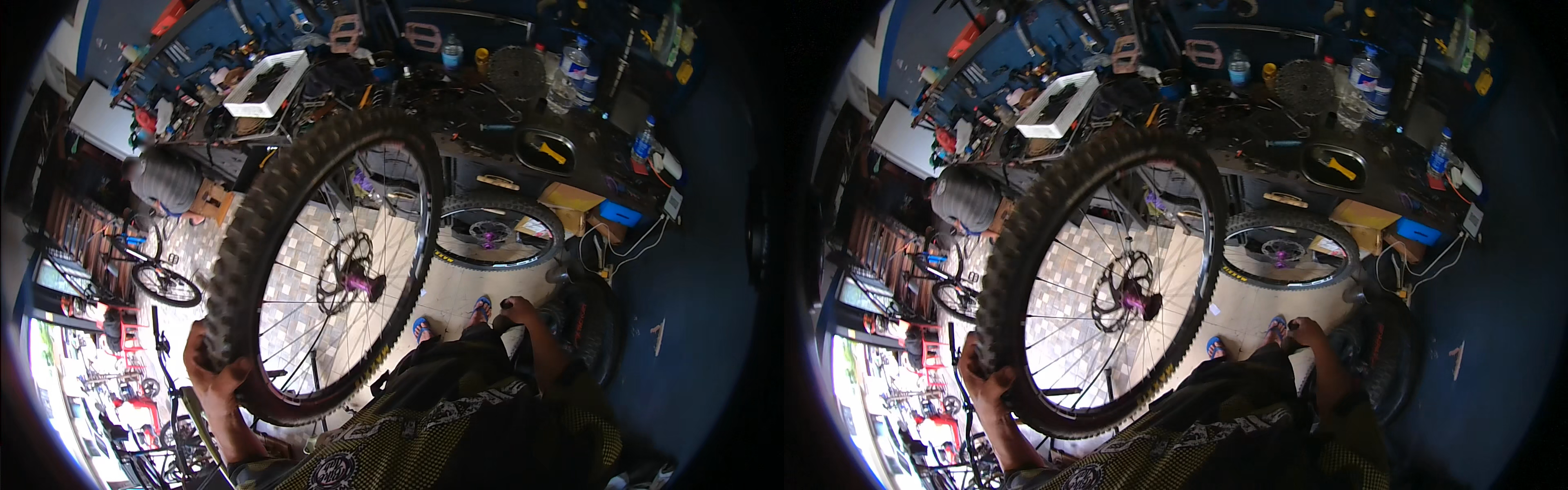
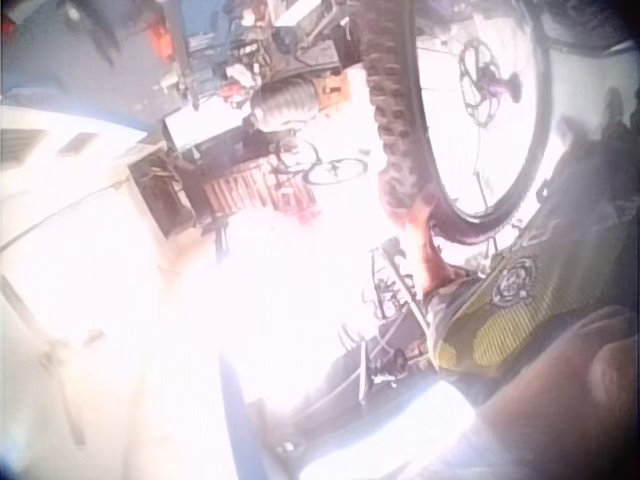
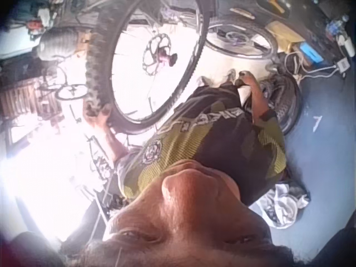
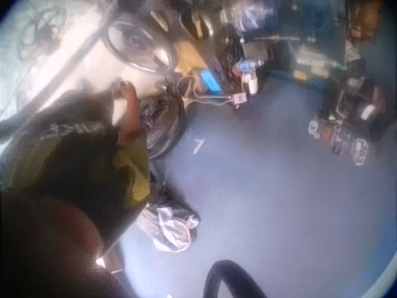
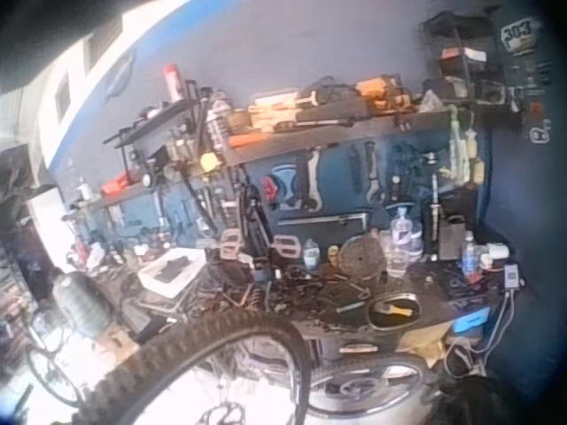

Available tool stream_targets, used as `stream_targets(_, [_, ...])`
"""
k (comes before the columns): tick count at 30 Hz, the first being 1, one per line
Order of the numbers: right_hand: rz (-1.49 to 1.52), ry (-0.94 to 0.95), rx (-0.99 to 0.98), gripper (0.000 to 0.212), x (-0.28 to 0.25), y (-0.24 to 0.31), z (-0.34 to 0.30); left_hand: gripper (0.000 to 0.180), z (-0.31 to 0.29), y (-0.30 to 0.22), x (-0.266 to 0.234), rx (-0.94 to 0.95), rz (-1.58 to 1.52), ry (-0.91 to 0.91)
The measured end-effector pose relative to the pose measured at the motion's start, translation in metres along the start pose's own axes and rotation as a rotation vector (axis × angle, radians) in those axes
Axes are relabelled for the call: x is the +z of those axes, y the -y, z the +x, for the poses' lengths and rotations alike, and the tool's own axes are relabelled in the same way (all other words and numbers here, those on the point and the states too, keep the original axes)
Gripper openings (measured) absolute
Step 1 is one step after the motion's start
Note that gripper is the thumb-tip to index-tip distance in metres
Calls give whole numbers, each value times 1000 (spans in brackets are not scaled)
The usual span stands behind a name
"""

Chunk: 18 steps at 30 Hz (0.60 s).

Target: The person wipes a bicycle wheel with a cloth, rotating it to clean different sections of the tire and rim. The person then places the wheel on the floor and continues wiping the tire surface.

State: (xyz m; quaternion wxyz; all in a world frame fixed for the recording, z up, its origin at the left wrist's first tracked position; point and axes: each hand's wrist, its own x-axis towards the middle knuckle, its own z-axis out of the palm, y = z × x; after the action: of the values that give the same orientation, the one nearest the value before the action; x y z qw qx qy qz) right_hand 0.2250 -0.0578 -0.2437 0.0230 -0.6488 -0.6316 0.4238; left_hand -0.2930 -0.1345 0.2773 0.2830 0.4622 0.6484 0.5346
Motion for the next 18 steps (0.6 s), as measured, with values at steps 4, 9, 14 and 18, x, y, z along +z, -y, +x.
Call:
stream_targets(4, [-27, 40, -61, 52, 4, 34, 23, 87, -18, -1, -49, 149, -14, -167])
stream_targets(9, [-86, 64, -87, 53, -3, 80, 39, 99, -9, 23, -82, 242, -73, -360])
stream_targets(14, [40, -33, -259, 55, -5, 110, 41, 95, 31, 52, -51, 281, -264, -281])
stream_targets(18, [338, -138, -377, 44, -22, 157, 27, 90, 50, 59, -37, 255, -256, -290])
